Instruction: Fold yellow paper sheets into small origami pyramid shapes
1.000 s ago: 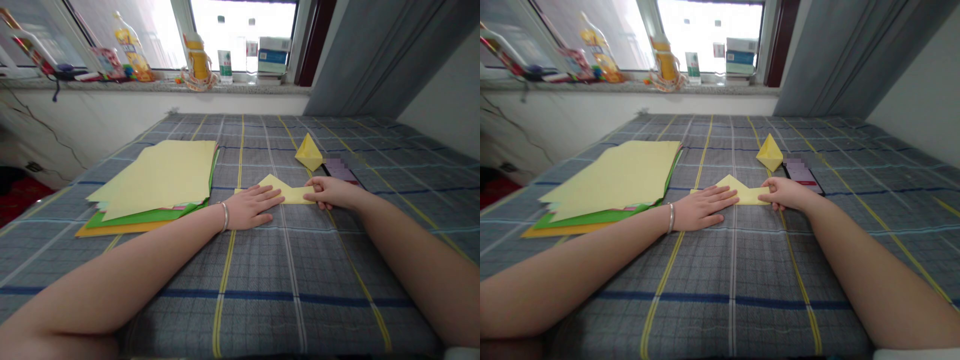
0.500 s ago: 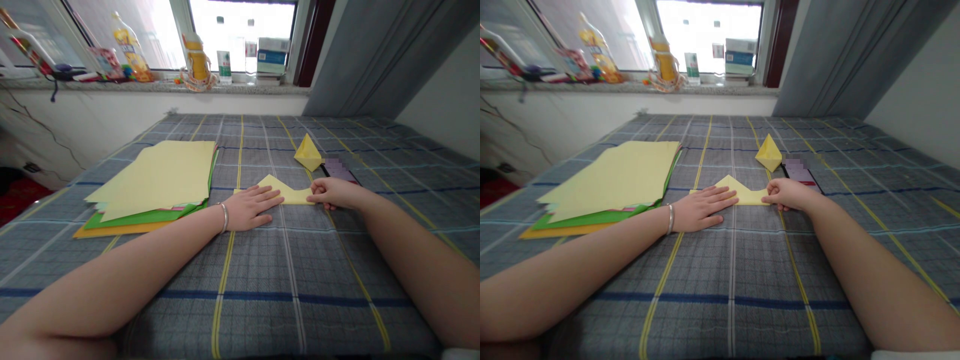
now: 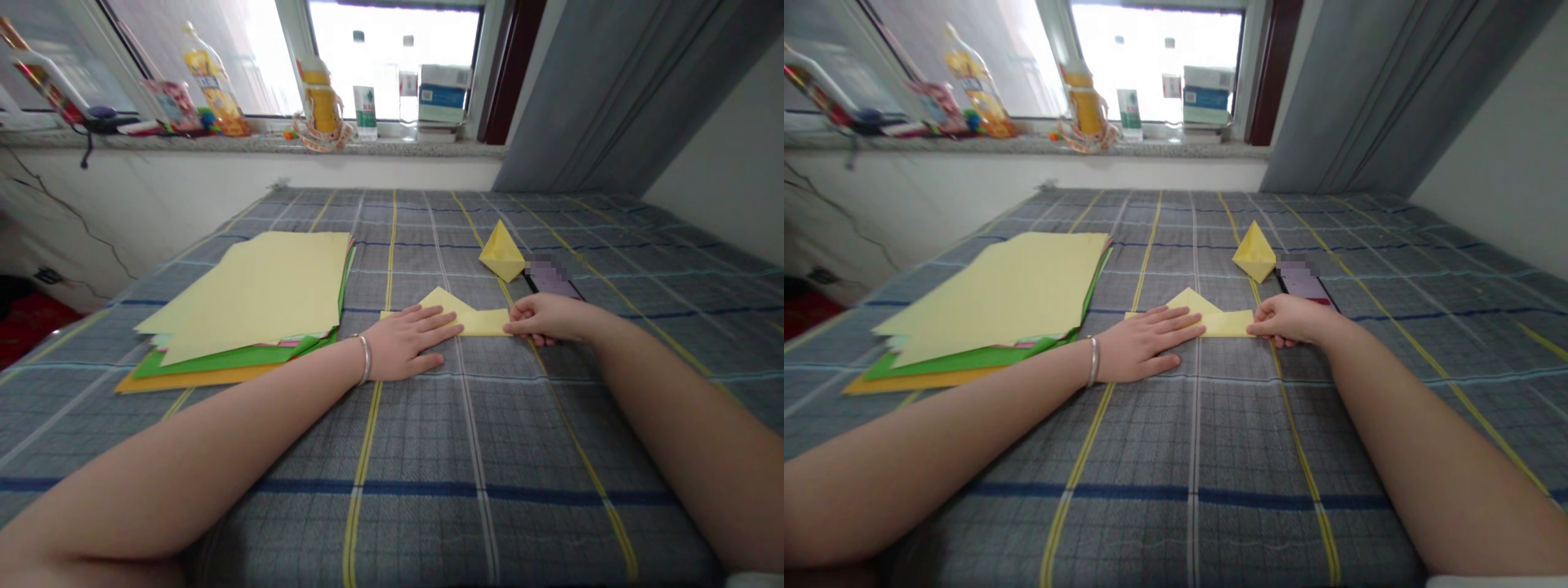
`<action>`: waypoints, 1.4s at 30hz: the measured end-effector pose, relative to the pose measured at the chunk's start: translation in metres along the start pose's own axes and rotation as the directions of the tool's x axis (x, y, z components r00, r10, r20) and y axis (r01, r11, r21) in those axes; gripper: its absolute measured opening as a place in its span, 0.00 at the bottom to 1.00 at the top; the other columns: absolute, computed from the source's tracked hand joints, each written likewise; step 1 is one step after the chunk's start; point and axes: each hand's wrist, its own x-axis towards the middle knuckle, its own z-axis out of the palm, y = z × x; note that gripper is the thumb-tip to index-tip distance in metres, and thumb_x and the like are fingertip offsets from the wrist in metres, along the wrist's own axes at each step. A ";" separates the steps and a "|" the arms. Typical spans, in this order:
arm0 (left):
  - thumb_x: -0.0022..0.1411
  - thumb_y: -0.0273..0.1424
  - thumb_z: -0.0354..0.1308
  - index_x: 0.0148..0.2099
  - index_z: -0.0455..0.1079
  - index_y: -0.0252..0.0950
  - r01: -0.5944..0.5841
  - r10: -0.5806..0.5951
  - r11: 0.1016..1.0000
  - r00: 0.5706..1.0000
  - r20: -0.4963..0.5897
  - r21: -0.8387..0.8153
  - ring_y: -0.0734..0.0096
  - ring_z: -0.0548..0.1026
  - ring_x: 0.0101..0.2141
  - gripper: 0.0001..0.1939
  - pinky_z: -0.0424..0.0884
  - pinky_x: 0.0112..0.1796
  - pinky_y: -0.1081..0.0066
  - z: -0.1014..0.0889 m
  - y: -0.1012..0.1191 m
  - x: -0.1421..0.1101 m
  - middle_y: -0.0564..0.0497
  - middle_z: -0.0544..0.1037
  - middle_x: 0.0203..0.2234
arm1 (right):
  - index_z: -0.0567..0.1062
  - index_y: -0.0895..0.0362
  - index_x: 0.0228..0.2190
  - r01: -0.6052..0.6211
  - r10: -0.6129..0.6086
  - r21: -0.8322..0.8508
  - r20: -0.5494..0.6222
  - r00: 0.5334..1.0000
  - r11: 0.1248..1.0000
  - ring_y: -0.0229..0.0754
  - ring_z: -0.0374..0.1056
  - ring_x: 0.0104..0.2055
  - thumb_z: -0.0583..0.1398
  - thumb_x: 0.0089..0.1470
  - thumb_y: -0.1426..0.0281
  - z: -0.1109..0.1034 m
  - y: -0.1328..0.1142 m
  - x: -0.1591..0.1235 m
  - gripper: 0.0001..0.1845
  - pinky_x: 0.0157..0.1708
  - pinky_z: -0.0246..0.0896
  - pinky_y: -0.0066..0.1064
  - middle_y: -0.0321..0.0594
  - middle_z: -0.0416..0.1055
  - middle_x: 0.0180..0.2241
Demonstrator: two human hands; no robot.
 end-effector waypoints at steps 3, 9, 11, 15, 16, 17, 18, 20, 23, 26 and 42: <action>0.70 0.42 0.40 0.69 0.44 0.41 0.002 -0.003 1.000 1.000 0.003 0.007 0.61 0.46 0.66 0.29 0.42 0.64 0.58 -0.001 0.001 0.000 0.50 0.48 0.68 | 0.66 0.55 0.24 0.026 -0.027 -0.047 -0.010 1.000 0.999 0.31 0.56 0.15 0.61 0.51 0.60 0.001 -0.002 -0.001 0.13 0.15 0.45 0.25 0.30 0.61 0.14; 0.70 0.42 0.41 0.69 0.45 0.41 0.004 -0.004 1.000 1.000 -0.008 0.011 0.60 0.47 0.66 0.29 0.44 0.63 0.57 -0.001 0.003 0.000 0.50 0.49 0.67 | 0.67 0.55 0.25 0.024 -0.028 -0.095 -0.038 0.999 0.995 0.32 0.57 0.16 0.61 0.50 0.59 0.003 -0.002 -0.001 0.14 0.15 0.47 0.25 0.31 0.62 0.16; 0.70 0.42 0.40 0.69 0.46 0.40 0.003 -0.003 1.000 1.000 -0.012 0.009 0.59 0.47 0.66 0.29 0.44 0.63 0.57 -0.001 0.003 0.000 0.49 0.49 0.67 | 0.66 0.54 0.24 0.021 -0.025 -0.103 -0.044 0.999 0.994 0.32 0.57 0.16 0.61 0.50 0.58 0.003 -0.004 -0.002 0.14 0.15 0.47 0.25 0.31 0.62 0.16; 0.70 0.42 0.40 0.69 0.45 0.40 0.005 -0.005 1.000 1.000 -0.009 0.018 0.59 0.47 0.66 0.29 0.44 0.63 0.57 -0.001 0.004 -0.001 0.50 0.48 0.67 | 0.65 0.54 0.25 0.017 -0.025 -0.121 -0.069 0.997 0.993 0.32 0.56 0.15 0.61 0.51 0.61 0.004 -0.008 -0.007 0.12 0.15 0.47 0.26 0.30 0.63 0.16; 0.70 0.43 0.40 0.69 0.45 0.40 0.004 -0.004 1.000 1.000 -0.008 0.021 0.60 0.47 0.66 0.29 0.44 0.63 0.57 -0.001 0.004 -0.001 0.50 0.48 0.67 | 0.65 0.54 0.26 0.027 -0.037 -0.120 -0.084 0.996 0.992 0.32 0.57 0.16 0.61 0.51 0.62 0.004 -0.008 -0.007 0.12 0.15 0.48 0.26 0.30 0.64 0.17; 0.70 0.43 0.40 0.69 0.45 0.40 0.003 -0.003 1.000 1.000 -0.007 0.024 0.60 0.47 0.66 0.29 0.44 0.63 0.57 -0.001 0.004 -0.001 0.50 0.48 0.67 | 0.65 0.54 0.27 0.053 -0.066 -0.123 -0.109 0.992 0.991 0.33 0.59 0.17 0.62 0.50 0.62 0.004 -0.008 -0.006 0.11 0.16 0.50 0.26 0.31 0.65 0.19; 0.70 0.43 0.40 0.69 0.45 0.40 0.002 -0.001 1.000 1.000 -0.007 0.026 0.59 0.46 0.66 0.29 0.44 0.63 0.57 -0.001 0.003 -0.001 0.50 0.48 0.68 | 0.66 0.54 0.29 0.094 -0.115 -0.137 -0.152 0.982 0.986 0.34 0.61 0.19 0.63 0.49 0.63 0.005 -0.007 -0.005 0.11 0.18 0.53 0.26 0.32 0.67 0.21; 0.70 0.43 0.39 0.69 0.45 0.40 -0.004 0.005 1.000 1.000 -0.013 0.028 0.60 0.46 0.66 0.29 0.43 0.63 0.57 0.000 0.003 -0.001 0.49 0.48 0.67 | 0.69 0.55 0.34 0.224 -0.279 -0.217 -0.272 0.921 0.950 0.37 0.66 0.26 0.64 0.46 0.66 0.008 -0.006 -0.002 0.13 0.24 0.59 0.28 0.36 0.70 0.28; 0.70 0.43 0.39 0.69 0.45 0.40 -0.009 0.009 1.000 1.000 -0.013 0.011 0.60 0.46 0.66 0.29 0.43 0.64 0.58 0.001 0.002 -0.001 0.49 0.48 0.68 | 0.74 0.55 0.39 0.435 -0.611 -0.459 -0.367 0.702 0.775 0.45 0.68 0.42 0.65 0.45 0.69 0.016 -0.010 0.002 0.15 0.41 0.63 0.36 0.43 0.71 0.41; 0.70 0.44 0.41 0.69 0.45 0.38 0.004 -0.004 1.000 1.000 0.006 -0.024 0.61 0.45 0.67 0.30 0.42 0.64 0.57 0.001 0.000 0.000 0.49 0.47 0.68 | 0.78 0.52 0.34 0.582 -0.828 -0.611 -0.245 0.504 0.536 0.47 0.65 0.49 0.62 0.51 0.70 0.027 -0.019 0.001 0.06 0.51 0.58 0.42 0.42 0.72 0.43; 0.69 0.45 0.43 0.66 0.50 0.36 0.019 -0.023 0.998 0.998 -0.061 -0.065 0.60 0.48 0.66 0.30 0.41 0.64 0.54 0.003 0.002 -0.002 0.43 0.51 0.67 | 0.77 0.53 0.37 0.580 -0.857 -0.687 -0.121 0.501 0.437 0.43 0.70 0.44 0.53 0.62 0.68 0.046 -0.033 -0.007 0.12 0.45 0.62 0.35 0.39 0.77 0.41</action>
